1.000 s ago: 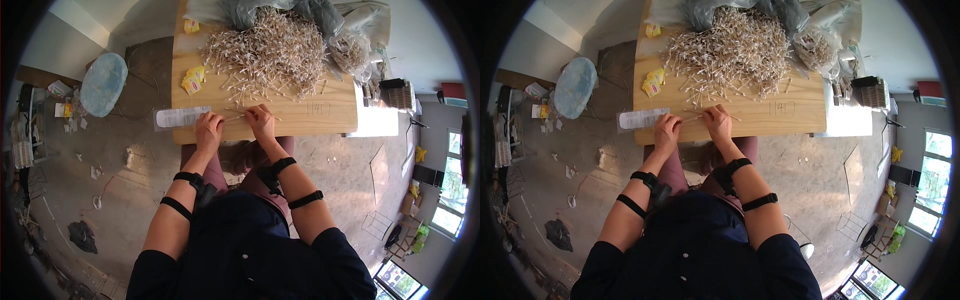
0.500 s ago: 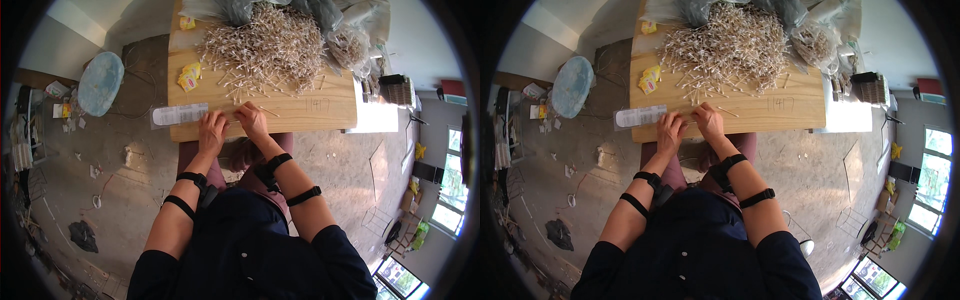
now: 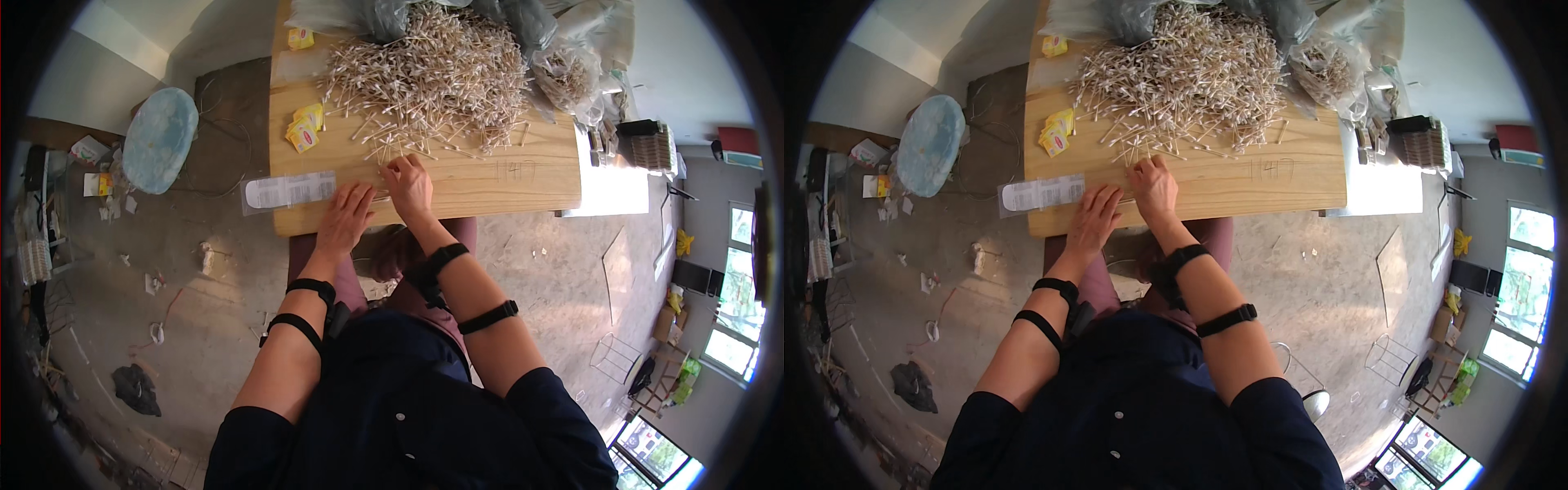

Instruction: Sorting small wooden sticks and placing them into a small plastic zip bag.

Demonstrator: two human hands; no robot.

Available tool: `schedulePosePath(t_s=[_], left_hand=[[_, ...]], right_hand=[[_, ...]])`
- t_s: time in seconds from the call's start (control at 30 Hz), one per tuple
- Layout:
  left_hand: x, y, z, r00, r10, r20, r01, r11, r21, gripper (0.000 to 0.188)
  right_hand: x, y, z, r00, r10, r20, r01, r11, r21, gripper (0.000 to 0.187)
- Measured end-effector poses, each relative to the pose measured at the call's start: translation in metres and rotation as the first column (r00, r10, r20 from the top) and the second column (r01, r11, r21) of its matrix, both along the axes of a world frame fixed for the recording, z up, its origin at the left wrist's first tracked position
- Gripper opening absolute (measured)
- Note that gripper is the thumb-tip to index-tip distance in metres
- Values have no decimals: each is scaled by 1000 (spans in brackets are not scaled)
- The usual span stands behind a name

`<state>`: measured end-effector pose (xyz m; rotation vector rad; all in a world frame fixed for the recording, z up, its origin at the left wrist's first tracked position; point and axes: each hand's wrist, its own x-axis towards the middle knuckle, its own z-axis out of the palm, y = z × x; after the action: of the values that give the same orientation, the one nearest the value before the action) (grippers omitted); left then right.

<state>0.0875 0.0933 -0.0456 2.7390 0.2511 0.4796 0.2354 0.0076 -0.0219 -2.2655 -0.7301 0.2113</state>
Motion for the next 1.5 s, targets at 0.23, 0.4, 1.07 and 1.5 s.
schedulePosePath(t_s=[0.23,0.4,1.07,1.5], left_hand=[[2,0,-6,999,1,-52,1,999,35,59],[2,0,3,998,-3,-57,6,998,64,59],[1,1,4,998,-8,-62,10,999,30,58],[4,0,5,994,-51,-99,63,990,129,51]], right_hand=[[28,3,-3,998,43,40,-37,990,-138,15],[48,-39,-2,990,119,74,-114,991,-62,9],[11,-53,-2,991,117,66,-117,993,-2,8],[25,-27,-5,998,22,56,-18,998,-58,12]])
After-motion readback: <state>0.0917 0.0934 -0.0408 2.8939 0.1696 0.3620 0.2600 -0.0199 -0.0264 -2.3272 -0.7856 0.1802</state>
